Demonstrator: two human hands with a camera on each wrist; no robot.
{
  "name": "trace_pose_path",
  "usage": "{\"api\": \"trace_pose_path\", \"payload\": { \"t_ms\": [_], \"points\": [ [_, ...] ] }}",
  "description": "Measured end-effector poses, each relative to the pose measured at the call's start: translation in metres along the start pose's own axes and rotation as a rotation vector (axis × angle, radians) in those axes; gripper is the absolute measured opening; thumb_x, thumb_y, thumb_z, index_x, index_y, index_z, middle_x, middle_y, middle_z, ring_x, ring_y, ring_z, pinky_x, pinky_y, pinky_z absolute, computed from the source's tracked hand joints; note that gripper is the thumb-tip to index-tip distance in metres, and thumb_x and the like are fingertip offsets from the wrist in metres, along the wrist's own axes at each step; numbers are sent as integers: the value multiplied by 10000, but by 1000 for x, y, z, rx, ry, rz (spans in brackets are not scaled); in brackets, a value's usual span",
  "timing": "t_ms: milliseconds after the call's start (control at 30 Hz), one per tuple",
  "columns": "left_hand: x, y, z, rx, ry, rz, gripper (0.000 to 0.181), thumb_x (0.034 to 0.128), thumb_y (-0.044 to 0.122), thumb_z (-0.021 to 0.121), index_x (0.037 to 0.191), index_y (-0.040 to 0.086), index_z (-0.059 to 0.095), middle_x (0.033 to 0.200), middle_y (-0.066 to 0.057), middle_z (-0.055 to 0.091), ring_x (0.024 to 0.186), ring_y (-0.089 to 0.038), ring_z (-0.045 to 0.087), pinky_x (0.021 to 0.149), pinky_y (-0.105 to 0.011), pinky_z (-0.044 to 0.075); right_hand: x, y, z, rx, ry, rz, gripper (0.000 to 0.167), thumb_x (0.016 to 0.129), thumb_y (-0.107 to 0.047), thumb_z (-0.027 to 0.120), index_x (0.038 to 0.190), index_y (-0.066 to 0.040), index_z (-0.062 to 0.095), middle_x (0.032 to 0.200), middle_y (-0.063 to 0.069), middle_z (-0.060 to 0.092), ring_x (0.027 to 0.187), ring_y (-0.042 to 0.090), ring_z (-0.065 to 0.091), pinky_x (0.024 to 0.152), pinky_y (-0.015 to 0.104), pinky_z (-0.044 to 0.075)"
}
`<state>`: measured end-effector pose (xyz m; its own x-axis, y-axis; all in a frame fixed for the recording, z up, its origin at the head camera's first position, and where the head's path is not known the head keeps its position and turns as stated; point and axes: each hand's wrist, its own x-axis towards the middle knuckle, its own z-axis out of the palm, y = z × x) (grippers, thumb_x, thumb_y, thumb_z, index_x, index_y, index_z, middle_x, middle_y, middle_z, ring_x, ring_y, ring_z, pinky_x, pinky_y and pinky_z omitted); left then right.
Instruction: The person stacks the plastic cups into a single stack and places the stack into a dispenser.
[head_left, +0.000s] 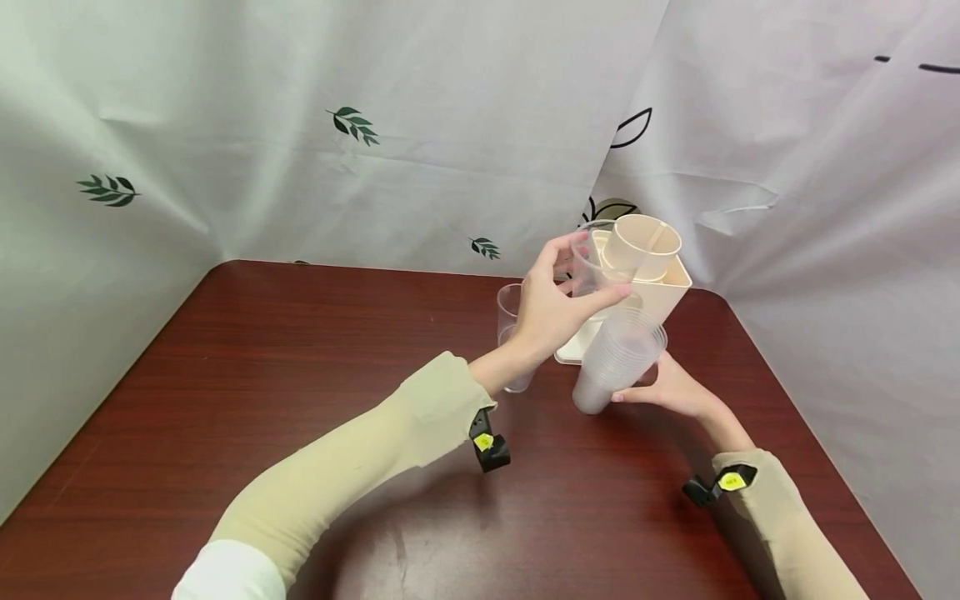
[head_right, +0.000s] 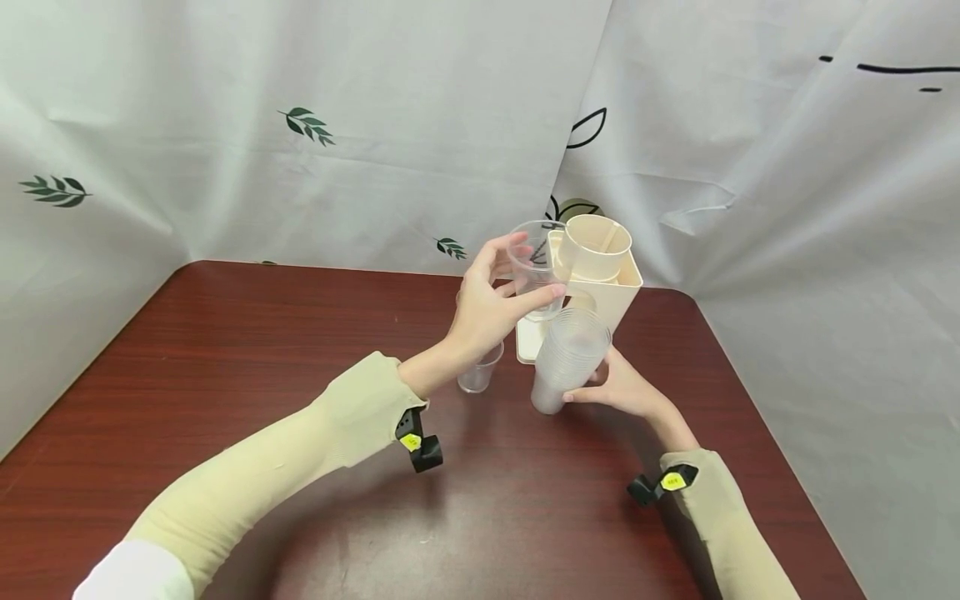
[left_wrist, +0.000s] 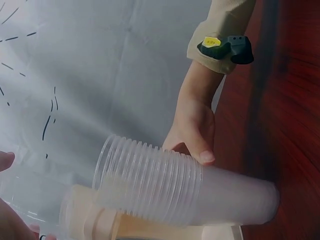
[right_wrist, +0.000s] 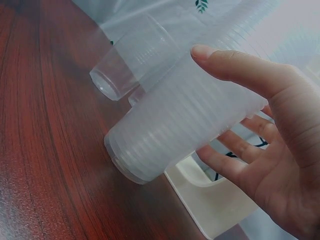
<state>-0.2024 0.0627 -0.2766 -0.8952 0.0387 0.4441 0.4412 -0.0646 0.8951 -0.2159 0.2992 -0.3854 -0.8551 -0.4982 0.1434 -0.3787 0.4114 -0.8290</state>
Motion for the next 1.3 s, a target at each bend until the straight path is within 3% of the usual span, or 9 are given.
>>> {"api": "trace_pose_path", "payload": {
  "t_ms": [100,333,567,933,1300],
  "points": [
    [0,0,4,3,-8,11,692,720,108,830,1327,89,497,1242,-129,594,1153,-240,580,942,-172,490,0,1,0,2,2,-3,782,719,3,801,1371,-77,376,1198,-151,545,1100,-24,511,936,97,368],
    [-3,-2,13,-2,-34,13,703,724,122,826,1342,110,491,1266,-118,599,1179,-236,565,962,-171,478,1,2,0,98,-38,-32,752,736,59,767,1362,-113,387,1197,-119,579,1076,14,572,891,158,482],
    [-2,0,19,14,-71,17,733,736,152,823,1372,114,459,1308,-75,589,1199,-150,557,973,-172,474,2,2,-1,94,-53,-23,737,750,43,765,1363,-126,392,1214,-109,577,1090,21,567,891,168,485],
    [-2,-7,26,-8,-74,19,768,724,114,823,1379,96,424,1283,-119,602,1094,-158,617,932,-166,489,2,2,-1,80,-66,-11,714,759,15,769,1356,-125,402,1217,-108,576,1093,21,567,896,169,482],
    [-4,-9,28,38,-118,24,796,740,180,819,1396,207,370,1297,-82,591,1067,-209,648,899,-194,508,3,2,-1,56,-54,-23,718,747,17,779,1349,-112,409,1213,-143,574,1081,3,566,889,155,476]
  ]
}}
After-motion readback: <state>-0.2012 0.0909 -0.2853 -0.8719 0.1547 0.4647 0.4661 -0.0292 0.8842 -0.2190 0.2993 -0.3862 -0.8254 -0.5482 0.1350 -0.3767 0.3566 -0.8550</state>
